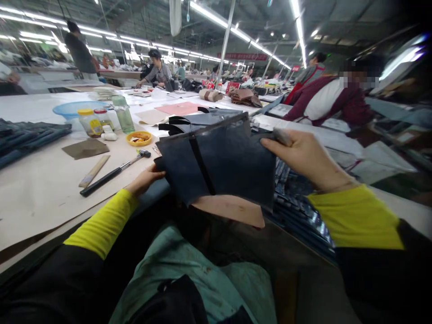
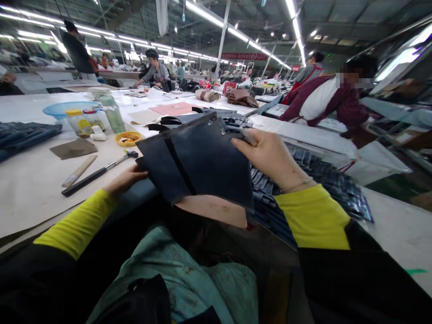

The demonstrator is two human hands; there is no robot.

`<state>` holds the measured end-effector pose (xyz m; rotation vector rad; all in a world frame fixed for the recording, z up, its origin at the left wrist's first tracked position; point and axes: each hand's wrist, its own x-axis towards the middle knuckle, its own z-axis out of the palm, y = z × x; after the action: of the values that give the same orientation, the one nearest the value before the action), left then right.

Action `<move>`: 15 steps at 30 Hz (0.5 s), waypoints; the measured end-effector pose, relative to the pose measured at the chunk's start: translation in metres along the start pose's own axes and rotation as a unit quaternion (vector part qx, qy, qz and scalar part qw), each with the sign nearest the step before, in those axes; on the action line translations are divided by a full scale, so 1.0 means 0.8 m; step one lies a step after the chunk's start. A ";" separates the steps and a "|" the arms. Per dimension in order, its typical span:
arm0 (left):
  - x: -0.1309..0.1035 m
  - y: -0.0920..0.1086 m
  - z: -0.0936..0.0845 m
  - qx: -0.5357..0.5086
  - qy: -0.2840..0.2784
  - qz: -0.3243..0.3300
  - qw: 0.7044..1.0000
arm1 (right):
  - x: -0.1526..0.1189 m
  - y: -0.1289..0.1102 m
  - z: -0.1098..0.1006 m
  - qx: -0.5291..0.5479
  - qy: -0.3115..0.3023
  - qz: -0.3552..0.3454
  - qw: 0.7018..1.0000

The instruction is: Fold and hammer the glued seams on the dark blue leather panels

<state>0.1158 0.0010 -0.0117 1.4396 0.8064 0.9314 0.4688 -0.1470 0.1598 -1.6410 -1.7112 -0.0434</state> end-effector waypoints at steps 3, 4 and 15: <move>-0.010 -0.050 0.032 -0.007 -0.022 -0.102 0.995 | -0.026 0.034 0.006 -0.076 -0.103 0.035 0.991; -0.013 -0.065 0.045 -0.017 -0.036 -0.128 0.991 | -0.037 0.049 0.008 -0.090 -0.137 0.071 0.984; -0.038 -0.114 0.116 -0.078 -0.095 -0.235 0.964 | -0.148 0.171 0.030 -0.039 -0.189 0.255 0.948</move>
<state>0.1893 -0.0603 -0.1050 1.1101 0.8601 0.4748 0.5642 -0.2109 0.0176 -2.2142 -1.5026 0.4861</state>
